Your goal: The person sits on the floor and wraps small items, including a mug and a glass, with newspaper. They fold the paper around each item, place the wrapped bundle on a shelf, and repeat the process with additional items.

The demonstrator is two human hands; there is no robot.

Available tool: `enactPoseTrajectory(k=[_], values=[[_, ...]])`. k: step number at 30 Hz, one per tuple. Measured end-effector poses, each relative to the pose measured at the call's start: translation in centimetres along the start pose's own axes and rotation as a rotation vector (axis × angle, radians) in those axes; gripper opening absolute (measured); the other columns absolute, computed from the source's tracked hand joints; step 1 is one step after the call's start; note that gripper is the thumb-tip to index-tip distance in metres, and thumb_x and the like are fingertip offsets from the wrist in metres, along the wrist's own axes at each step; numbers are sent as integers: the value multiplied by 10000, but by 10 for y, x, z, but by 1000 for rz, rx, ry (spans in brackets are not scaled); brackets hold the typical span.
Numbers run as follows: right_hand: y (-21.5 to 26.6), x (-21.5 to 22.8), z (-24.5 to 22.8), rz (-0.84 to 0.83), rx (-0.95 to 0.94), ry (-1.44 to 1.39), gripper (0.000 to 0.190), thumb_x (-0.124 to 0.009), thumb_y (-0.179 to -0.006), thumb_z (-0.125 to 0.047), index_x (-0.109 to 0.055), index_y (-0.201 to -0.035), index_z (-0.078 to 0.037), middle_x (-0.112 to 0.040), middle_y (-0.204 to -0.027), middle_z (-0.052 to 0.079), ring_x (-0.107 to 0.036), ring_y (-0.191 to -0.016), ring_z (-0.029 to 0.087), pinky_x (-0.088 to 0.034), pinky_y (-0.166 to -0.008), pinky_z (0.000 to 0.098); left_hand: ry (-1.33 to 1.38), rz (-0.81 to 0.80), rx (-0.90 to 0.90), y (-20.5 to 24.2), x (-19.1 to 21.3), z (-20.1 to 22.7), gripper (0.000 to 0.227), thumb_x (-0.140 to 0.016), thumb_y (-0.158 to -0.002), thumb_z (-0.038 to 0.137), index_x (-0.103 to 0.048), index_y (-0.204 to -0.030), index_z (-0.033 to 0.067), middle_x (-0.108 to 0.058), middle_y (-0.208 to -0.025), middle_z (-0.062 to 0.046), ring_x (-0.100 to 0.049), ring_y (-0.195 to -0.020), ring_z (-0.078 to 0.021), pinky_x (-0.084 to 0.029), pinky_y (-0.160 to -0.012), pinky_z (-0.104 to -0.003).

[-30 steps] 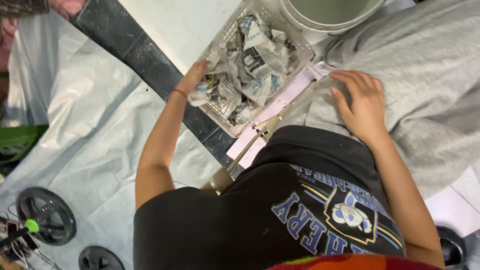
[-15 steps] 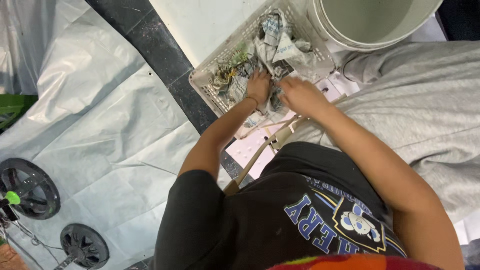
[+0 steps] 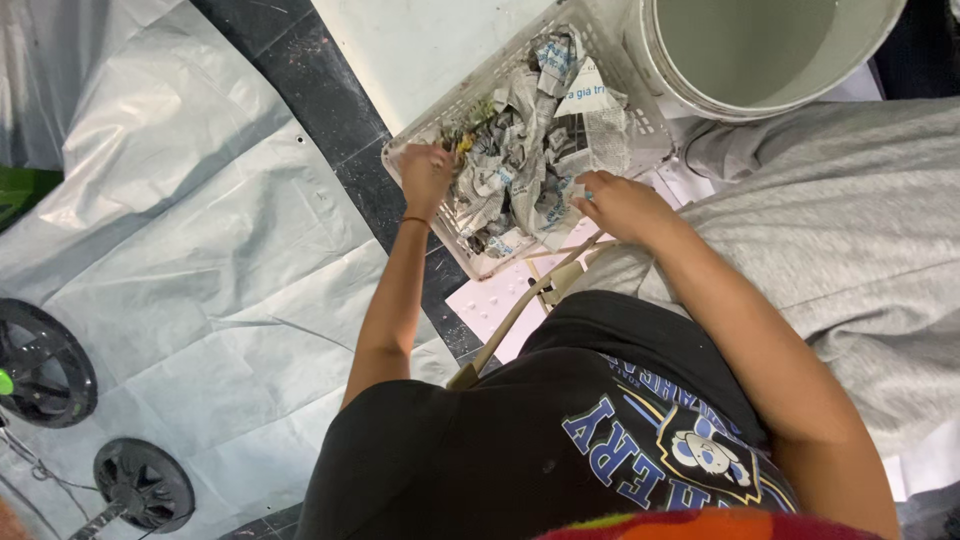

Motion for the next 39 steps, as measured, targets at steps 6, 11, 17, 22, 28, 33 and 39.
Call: enactPoseTrajectory(k=[6, 11, 17, 22, 28, 33, 39], values=[[3, 7, 8, 32, -17, 30, 477, -539, -1020, -381, -555, -1382, -70, -635, -1327, 201, -636, -1153, 404, -501, -961, 494, 815, 100, -201, -25, -14, 18, 538, -888, -882, 85, -561, -1290, -42, -601, -1329, -195, -553, -1274, -309, -407, -1108, -427], [8, 18, -2, 24, -15, -23, 433, -531, -1019, -373, -586, -1357, -108, -669, -1314, 159, -660, -1137, 367, -513, -944, 484, 603, 301, -331, 8, 33, 82, 189, -706, -966, 44, -700, -1154, 54, -729, -1105, -68, -694, -1009, -163, -567, -914, -329], [-9, 32, 6, 128, 58, -1120, 686, -573, -1051, -498, -292, -1515, -79, -425, -1569, 242, -598, -1358, 367, -523, -1046, 479, 1149, 2, -317, 75, 118, 186, 241, -551, -1031, -24, -591, -1258, 46, -627, -979, -37, -430, -736, -124, -356, -617, -261], [39, 63, -4, 19, 406, -1784, 1002, -744, -875, -558, -167, -1606, -188, -300, -1669, 136, -395, -1507, 372, -435, -1173, 585, 1440, -246, -505, 134, 138, 289, 300, -553, -1048, -2, -521, -1341, 53, -598, -1177, -26, -569, -1023, -90, -505, -892, -241], [151, 100, 52, 534, 154, -1658, 905, -852, -850, -491, -305, -1439, -74, -414, -1408, 103, -419, -1363, 309, -389, -1172, 598, 909, -254, -902, 208, 145, 370, 253, -634, -1070, 45, -563, -1311, 10, -518, -1186, -50, -499, -915, -130, -425, -788, -230], [251, 133, 35, 663, 462, -1705, 873, -819, -902, -480, -397, -1549, -71, -542, -1520, 60, -498, -1451, 241, -425, -1217, 478, 592, -383, -1236, 279, 125, 432, 311, -654, -1087, 14, -541, -1374, 55, -501, -1210, -109, -555, -953, -167, -458, -873, -241], [347, 115, 88, 1149, 276, -1552, 407, -706, -1042, -194, -543, -1373, -22, -659, -1319, 63, -632, -1222, 185, -505, -1102, 387, 835, -717, -1201, 343, 116, 484, 852, -641, -995, 23, -91, -1641, 94, -428, -1349, -236, -540, -1217, -329, -473, -1031, -404]])
Point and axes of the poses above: each hand's wrist, its own y-axis away from the middle knuckle, its own x-axis out of the back of the hand, z = x × y, the point moved 10 cm from there along -y, towards the middle knuckle
